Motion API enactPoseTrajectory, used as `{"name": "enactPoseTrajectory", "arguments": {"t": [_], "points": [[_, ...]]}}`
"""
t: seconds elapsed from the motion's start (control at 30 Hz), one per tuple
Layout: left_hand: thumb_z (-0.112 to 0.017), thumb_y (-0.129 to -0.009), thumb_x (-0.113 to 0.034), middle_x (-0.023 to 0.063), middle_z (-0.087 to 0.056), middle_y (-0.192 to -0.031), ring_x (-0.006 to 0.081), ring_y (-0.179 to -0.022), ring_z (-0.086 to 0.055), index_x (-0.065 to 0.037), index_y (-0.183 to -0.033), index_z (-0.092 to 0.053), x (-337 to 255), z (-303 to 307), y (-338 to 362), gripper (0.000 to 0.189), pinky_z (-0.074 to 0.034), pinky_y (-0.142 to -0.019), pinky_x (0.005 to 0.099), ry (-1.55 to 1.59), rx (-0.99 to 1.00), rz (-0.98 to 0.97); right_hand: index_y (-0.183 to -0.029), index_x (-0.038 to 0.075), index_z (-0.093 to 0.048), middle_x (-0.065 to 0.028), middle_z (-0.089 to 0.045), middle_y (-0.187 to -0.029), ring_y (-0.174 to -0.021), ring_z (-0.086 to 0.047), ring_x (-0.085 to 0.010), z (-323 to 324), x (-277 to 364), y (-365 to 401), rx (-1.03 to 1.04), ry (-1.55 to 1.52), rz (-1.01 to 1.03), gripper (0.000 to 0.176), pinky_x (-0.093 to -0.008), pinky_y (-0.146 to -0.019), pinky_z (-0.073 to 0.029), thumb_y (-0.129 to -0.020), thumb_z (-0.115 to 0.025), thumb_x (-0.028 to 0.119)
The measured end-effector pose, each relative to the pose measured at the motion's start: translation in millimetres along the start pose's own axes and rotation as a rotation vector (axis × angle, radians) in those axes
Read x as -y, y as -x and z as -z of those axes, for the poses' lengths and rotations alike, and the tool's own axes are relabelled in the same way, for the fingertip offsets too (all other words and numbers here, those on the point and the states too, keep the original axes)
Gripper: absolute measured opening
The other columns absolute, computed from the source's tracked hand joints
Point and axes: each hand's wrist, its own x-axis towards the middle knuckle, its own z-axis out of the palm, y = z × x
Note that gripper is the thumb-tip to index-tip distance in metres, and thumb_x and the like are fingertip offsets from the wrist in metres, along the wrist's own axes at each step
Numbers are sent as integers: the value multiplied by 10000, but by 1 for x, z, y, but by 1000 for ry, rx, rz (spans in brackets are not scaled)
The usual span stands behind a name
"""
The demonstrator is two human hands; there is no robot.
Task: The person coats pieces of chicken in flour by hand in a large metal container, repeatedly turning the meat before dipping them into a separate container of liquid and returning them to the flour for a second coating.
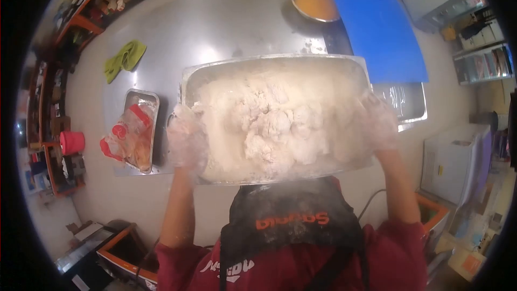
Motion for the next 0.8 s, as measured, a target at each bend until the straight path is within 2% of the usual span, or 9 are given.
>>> {"name": "enactPoseTrajectory", "arguments": {"t": [0.03, 0.17, 0.3, 0.4, 0.5, 0.53, 0.6, 0.63, 0.8], "points": [[-539, -989, -177, 49, -666, -916, 208, -868, -647, -51, -1028, -658, 15, -30, 8, 178, -526, -763, 358, -101, -73, 32, -1453, 164, -526, -139, -601, -1398, -1218, -607, -306, 2, 3, 11, -110, 17, -70, 518, -428, -966, -532, -939, -584, 185], [-572, -952, -159, 49, -675, -861, 221, -826, -662, -84, -1004, -674, 23, -51, 26, 138, -532, -739, 369, -428, -201, 215, -1340, 131, -613, -159, -668, -1264, -1128, -651, -331, -13, 14, 31, 234, 159, -170, 405, -432, -969, -536, -944, -598, 213], [-575, -922, -129, 66, -705, -897, 250, -877, -685, -109, -1020, -698, -10, -32, 33, 159, -538, -783, 389, -667, -163, 474, -1213, 102, -709, -145, -725, -1118, -1025, -687, -321, -69, -2, 20, 321, -392, -545, 301, -422, -944, -541, -946, -592, 180], [-581, -890, -104, 81, -716, -960, 264, -945, -691, -110, -1037, -703, -24, -38, 49, 191, -542, -814, 389, -584, -362, 458, -1122, 86, -744, -120, -738, -1080, -1008, -684, -290, -120, -49, 24, -7, -330, 98, 239, -415, -898, -546, -942, -595, 140], [-559, -905, -102, 94, -701, -1028, 258, -1030, -658, -92, -1073, -672, 40, -119, 100, 203, -525, -883, 386, -803, -837, 123, -1081, 54, -742, -124, -738, -1063, -1000, -684, -300, -137, -73, 8, -160, -441, 160, 211, -441, -886, -540, -925, -637, 150], [-549, -907, -96, 105, -695, -1052, 264, -1050, -651, -87, -1086, -668, 31, -128, 120, 215, -516, -914, 387, -809, -779, 200, -1099, 48, -733, -130, -735, -1056, -992, -685, -313, -151, -82, -9, -129, -563, 144, 230, -465, -870, -543, -911, -670, 163], [-528, -911, -83, 126, -683, -1099, 274, -1090, -637, -77, -1111, -660, -43, -110, 166, 239, -498, -978, 391, -447, -391, 661, -1095, 43, -708, -142, -716, -1023, -917, -675, -315, -122, -86, -36, -384, -244, 584, 234, -448, -820, -543, -923, -655, 192], [-518, -913, -77, 137, -677, -1123, 279, -1110, -630, -72, -1124, -655, -77, -115, 195, 252, -489, -1009, 393, -341, -395, 806, -1088, 43, -696, -149, -706, -1004, -875, -670, -315, -111, -88, -48, -515, -107, 741, 238, -437, -791, -543, -925, -650, 211], [-494, -897, -48, 158, -679, -1171, 306, -1156, -615, -64, -1198, -657, -247, -188, 340, 342, -480, -1048, 417, -298, -935, 1209, -1099, 31, -725, -137, -732, -1073, -944, -681, -367, -5, -18, -61, -128, -267, 1014, 286, -456, -826, -540, -878, -619, 179]]}}
